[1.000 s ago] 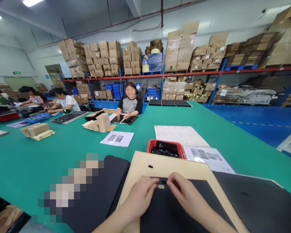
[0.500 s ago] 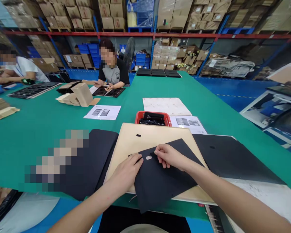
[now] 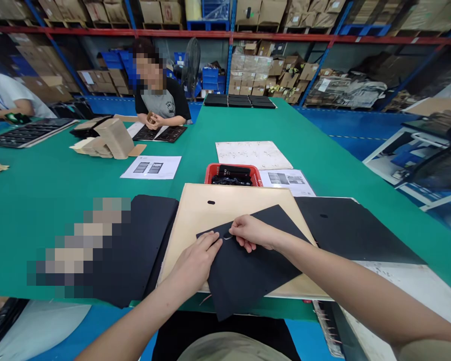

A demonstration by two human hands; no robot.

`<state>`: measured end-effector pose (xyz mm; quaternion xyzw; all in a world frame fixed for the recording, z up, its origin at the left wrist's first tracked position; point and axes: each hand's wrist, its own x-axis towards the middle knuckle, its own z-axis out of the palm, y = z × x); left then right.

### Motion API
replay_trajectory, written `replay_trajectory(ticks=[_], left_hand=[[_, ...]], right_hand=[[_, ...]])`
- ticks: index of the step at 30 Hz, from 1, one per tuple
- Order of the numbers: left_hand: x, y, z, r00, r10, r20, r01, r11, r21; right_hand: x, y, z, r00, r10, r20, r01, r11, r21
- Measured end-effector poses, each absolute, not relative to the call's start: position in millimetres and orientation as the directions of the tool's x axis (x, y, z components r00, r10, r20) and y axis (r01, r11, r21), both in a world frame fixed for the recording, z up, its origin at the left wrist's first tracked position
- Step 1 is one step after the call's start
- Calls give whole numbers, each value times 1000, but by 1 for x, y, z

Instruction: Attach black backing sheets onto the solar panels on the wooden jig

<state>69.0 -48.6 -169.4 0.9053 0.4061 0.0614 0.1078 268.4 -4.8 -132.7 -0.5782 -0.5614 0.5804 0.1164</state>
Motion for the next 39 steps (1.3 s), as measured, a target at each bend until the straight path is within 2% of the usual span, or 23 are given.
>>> replay_trajectory(ticks=[6, 11, 18, 22, 31, 39], left_hand=[[68, -47, -173, 675, 733, 86, 701, -673, 238], [67, -46, -176, 696, 695, 180, 672, -719, 178], [66, -45, -177, 693, 684, 226, 664, -728, 169], [67, -46, -175, 694, 683, 230, 661, -730, 173], [67, -44, -174, 708, 677, 203, 661, -735, 148], [66, -43, -174, 706, 679, 202, 656, -734, 175]], right_hand=[[267, -6, -127, -293, 782, -551, 546, -336, -767], [268, -5, -127, -300, 779, -551, 558, -325, -764], [274, -4, -132, -325, 779, -537, 490, -347, -800], [275, -3, -134, -323, 784, -530, 468, -354, -810], [271, -3, -136, -288, 796, -532, 538, -325, -778], [273, -3, -138, -311, 791, -527, 554, -299, -777]])
